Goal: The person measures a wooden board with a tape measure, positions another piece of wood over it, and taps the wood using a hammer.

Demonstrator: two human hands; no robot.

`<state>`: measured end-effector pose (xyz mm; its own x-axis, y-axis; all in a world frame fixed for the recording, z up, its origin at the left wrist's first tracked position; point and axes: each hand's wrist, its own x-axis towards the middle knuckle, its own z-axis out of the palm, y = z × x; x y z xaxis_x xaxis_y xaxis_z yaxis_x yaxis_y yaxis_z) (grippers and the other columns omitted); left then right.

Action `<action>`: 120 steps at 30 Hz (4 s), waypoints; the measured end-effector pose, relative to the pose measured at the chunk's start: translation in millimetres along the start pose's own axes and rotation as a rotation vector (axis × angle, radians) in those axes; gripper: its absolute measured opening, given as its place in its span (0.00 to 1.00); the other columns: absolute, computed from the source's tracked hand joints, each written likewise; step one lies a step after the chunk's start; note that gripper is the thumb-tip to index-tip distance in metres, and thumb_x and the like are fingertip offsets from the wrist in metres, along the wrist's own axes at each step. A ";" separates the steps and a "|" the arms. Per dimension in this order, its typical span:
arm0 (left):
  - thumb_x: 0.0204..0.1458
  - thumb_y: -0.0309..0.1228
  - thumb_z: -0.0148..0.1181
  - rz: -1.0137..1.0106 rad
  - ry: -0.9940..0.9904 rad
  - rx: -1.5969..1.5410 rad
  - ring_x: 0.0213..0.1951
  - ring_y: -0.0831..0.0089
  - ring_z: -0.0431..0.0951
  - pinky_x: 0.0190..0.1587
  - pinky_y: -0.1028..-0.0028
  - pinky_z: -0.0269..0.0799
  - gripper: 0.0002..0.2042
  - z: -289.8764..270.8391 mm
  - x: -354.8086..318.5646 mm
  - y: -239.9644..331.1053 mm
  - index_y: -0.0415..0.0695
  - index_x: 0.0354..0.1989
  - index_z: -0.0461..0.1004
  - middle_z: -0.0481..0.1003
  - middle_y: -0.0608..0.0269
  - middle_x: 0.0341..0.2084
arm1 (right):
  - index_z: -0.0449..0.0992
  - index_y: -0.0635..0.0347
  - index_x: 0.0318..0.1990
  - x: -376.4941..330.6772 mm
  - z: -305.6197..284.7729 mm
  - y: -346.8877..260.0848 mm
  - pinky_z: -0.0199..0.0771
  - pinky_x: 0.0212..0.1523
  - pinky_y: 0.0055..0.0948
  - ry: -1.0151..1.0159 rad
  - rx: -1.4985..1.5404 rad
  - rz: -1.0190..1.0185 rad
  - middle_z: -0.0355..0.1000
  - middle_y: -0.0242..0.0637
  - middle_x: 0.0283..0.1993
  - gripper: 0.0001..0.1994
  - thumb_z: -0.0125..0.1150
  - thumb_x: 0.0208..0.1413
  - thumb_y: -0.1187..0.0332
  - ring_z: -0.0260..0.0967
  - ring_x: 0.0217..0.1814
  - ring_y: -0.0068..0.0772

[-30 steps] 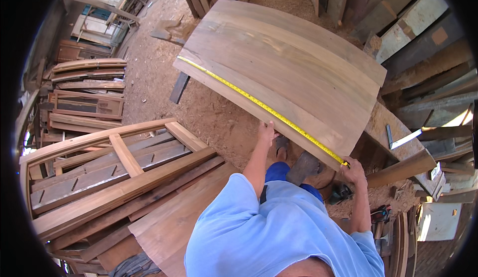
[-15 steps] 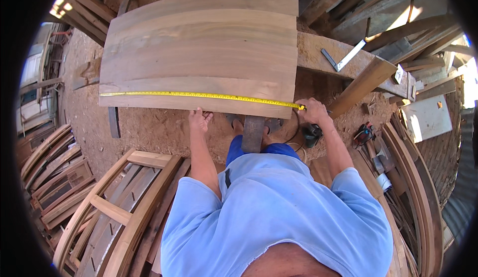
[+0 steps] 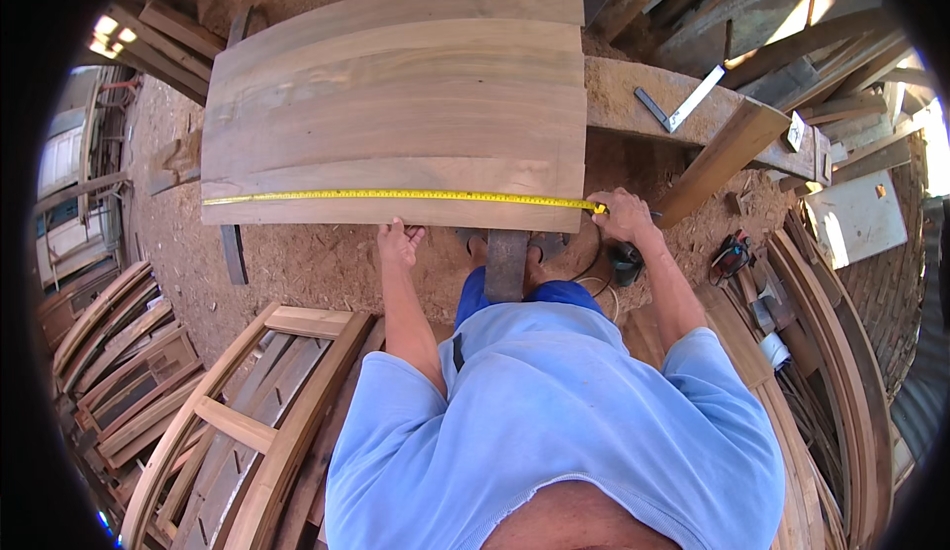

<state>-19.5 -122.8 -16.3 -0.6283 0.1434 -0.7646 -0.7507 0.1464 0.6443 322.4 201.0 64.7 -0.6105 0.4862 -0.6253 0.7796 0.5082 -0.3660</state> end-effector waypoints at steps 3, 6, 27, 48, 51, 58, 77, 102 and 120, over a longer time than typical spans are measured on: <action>0.69 0.35 0.48 0.005 0.033 0.009 0.44 0.57 0.76 0.46 0.54 0.77 0.20 2.3 -1.4 4.5 0.51 0.67 0.58 0.71 0.54 0.50 | 0.77 0.34 0.58 1.0 -6.1 -6.4 0.69 0.61 0.54 0.016 -0.021 -0.013 0.73 0.46 0.57 0.22 0.66 0.54 0.57 0.71 0.60 0.58; 0.65 0.42 0.54 0.149 0.315 0.606 0.55 0.46 0.71 0.57 0.44 0.67 0.30 10.8 -7.8 9.6 0.42 0.70 0.54 0.67 0.43 0.58 | 0.78 0.40 0.56 8.8 -4.3 3.5 0.73 0.58 0.50 -0.019 0.105 -0.121 0.76 0.46 0.53 0.21 0.65 0.53 0.58 0.74 0.56 0.54; 0.58 0.49 0.47 0.640 0.443 1.444 0.75 0.35 0.32 0.72 0.38 0.24 0.42 280.2 1.6 35.9 0.33 0.74 0.44 0.39 0.33 0.74 | 0.78 0.46 0.55 157.1 -161.5 -50.2 0.73 0.56 0.50 0.283 0.047 -0.061 0.77 0.50 0.52 0.20 0.61 0.56 0.55 0.74 0.56 0.55; 0.56 0.49 0.47 0.616 0.399 1.425 0.75 0.35 0.32 0.72 0.38 0.22 0.43 285.5 -0.3 43.8 0.33 0.74 0.44 0.40 0.31 0.74 | 0.78 0.39 0.55 311.4 -227.3 -120.2 0.72 0.58 0.48 0.252 0.009 -0.118 0.76 0.45 0.53 0.18 0.61 0.57 0.53 0.72 0.60 0.52; 0.56 0.48 0.48 0.612 0.379 1.451 0.75 0.36 0.34 0.72 0.38 0.24 0.42 291.4 1.1 41.9 0.32 0.74 0.45 0.42 0.31 0.74 | 0.78 0.38 0.55 322.2 -228.5 -93.0 0.72 0.58 0.47 0.315 -0.072 -0.154 0.76 0.45 0.53 0.18 0.62 0.56 0.54 0.72 0.59 0.50; 0.55 0.47 0.49 0.719 0.462 1.468 0.75 0.32 0.33 0.71 0.37 0.25 0.43 281.9 14.9 38.4 0.31 0.74 0.45 0.40 0.29 0.73 | 0.78 0.32 0.57 331.9 -267.2 -33.8 0.68 0.61 0.51 0.455 -0.120 -0.066 0.71 0.42 0.59 0.21 0.66 0.54 0.58 0.69 0.60 0.58; 0.56 0.46 0.48 0.708 0.446 1.469 0.75 0.32 0.30 0.71 0.38 0.22 0.43 279.6 17.0 31.7 0.33 0.75 0.40 0.36 0.30 0.74 | 0.77 0.31 0.57 350.2 -258.5 12.5 0.66 0.63 0.49 0.542 -0.091 -0.019 0.68 0.36 0.62 0.23 0.69 0.51 0.62 0.66 0.62 0.53; 0.55 0.46 0.48 0.764 0.530 1.496 0.74 0.30 0.35 0.70 0.34 0.30 0.43 278.1 23.7 26.5 0.32 0.73 0.43 0.41 0.28 0.73 | 0.78 0.41 0.55 180.8 -160.3 1.5 0.70 0.60 0.48 0.016 0.240 0.036 0.78 0.41 0.53 0.18 0.59 0.55 0.61 0.73 0.59 0.48; 0.56 0.49 0.45 0.697 0.525 1.529 0.74 0.32 0.34 0.71 0.36 0.28 0.43 277.7 26.1 26.1 0.34 0.75 0.40 0.38 0.30 0.74 | 0.71 0.45 0.61 154.9 -128.3 96.6 0.71 0.56 0.52 0.547 0.183 0.658 0.72 0.53 0.54 0.28 0.62 0.55 0.46 0.70 0.57 0.61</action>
<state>1.3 156.6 -15.1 -0.9441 0.3167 -0.0911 0.3158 0.9485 0.0246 285.2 416.6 20.9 0.0268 0.9375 -0.3470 0.9788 -0.0951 -0.1814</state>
